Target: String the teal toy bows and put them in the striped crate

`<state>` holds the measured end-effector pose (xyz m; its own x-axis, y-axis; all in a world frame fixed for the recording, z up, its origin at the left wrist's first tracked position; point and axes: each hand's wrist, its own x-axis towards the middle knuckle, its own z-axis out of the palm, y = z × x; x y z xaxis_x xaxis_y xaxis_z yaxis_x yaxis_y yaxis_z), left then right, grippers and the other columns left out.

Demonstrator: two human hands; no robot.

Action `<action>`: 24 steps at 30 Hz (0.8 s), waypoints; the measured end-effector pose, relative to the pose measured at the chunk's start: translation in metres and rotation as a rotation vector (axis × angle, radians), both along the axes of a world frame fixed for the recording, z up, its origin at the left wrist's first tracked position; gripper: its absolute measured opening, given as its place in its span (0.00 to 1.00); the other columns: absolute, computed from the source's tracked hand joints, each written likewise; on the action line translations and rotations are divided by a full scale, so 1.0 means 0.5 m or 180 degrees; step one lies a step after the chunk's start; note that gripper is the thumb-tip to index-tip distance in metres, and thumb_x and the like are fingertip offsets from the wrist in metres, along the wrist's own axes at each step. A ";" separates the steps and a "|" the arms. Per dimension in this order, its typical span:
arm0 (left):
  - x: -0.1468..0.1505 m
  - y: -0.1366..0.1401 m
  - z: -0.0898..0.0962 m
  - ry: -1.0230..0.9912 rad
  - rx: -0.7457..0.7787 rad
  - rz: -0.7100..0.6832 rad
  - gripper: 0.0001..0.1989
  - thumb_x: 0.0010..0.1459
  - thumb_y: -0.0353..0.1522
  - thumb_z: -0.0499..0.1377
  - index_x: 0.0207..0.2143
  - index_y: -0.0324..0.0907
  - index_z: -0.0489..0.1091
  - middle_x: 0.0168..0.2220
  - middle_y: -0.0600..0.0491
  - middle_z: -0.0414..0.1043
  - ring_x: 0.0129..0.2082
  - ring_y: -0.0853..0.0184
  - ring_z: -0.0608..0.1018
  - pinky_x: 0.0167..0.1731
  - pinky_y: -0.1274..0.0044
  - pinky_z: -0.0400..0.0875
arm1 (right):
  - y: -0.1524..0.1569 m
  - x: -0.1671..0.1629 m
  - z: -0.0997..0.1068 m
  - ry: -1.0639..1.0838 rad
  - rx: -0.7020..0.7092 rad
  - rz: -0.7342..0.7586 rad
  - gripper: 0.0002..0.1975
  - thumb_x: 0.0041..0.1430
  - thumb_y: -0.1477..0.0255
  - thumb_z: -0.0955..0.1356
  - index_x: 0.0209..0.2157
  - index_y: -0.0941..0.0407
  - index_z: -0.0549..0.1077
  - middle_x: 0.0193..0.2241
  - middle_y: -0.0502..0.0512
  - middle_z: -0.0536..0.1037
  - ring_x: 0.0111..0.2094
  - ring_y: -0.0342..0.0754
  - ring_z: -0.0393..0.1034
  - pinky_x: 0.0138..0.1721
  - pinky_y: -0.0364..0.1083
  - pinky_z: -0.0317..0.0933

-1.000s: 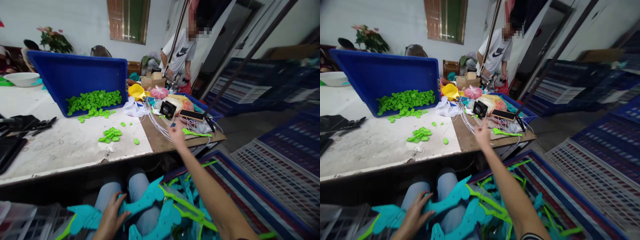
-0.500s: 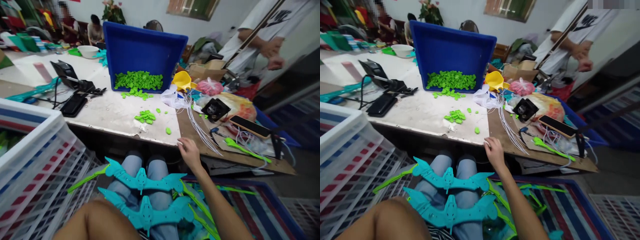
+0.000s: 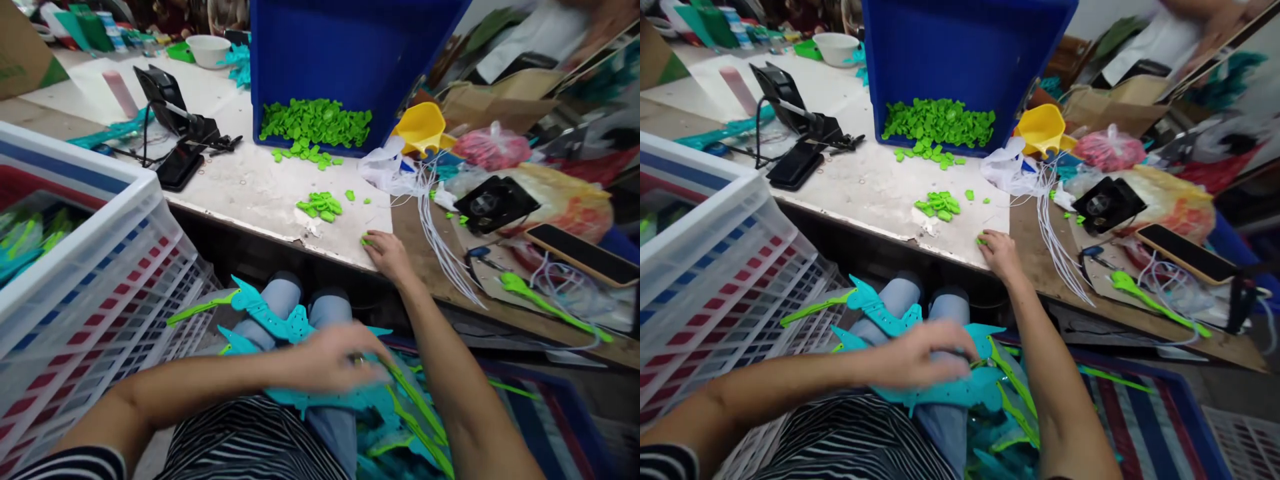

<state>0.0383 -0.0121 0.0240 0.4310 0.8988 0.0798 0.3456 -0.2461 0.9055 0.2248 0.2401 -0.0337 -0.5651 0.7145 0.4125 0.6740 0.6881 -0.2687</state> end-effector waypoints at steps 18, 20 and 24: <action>-0.098 0.148 -0.230 0.0429 -0.2386 0.0303 0.12 0.58 0.32 0.53 0.41 0.36 0.71 0.27 0.55 0.70 0.26 0.72 0.69 0.27 0.82 0.64 | -0.437 -0.076 -0.099 0.0429 -0.0561 0.0714 0.10 0.63 0.71 0.64 0.44 0.54 0.74 0.44 0.60 0.77 0.45 0.52 0.71 0.44 0.53 0.69; -0.101 0.150 -0.239 0.0257 -0.2512 0.0346 0.13 0.59 0.31 0.52 0.43 0.36 0.70 0.28 0.55 0.70 0.27 0.73 0.70 0.29 0.82 0.65 | -0.434 -0.082 -0.115 0.0430 -0.0517 0.0725 0.11 0.63 0.71 0.64 0.44 0.54 0.75 0.44 0.59 0.77 0.46 0.52 0.70 0.44 0.53 0.69; -0.106 0.154 -0.252 -0.0011 -0.2793 0.0354 0.13 0.59 0.37 0.53 0.38 0.37 0.71 0.24 0.56 0.68 0.24 0.72 0.69 0.28 0.80 0.65 | -0.425 -0.095 -0.136 0.0441 -0.0536 0.0649 0.11 0.62 0.71 0.64 0.45 0.53 0.76 0.45 0.58 0.77 0.45 0.52 0.69 0.44 0.53 0.69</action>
<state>-0.0148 0.0648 -0.1022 0.3385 0.6733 -0.6573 0.3232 0.5729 0.7532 0.1773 0.0275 -0.1016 -0.6506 0.6571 0.3808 0.4755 0.7434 -0.4704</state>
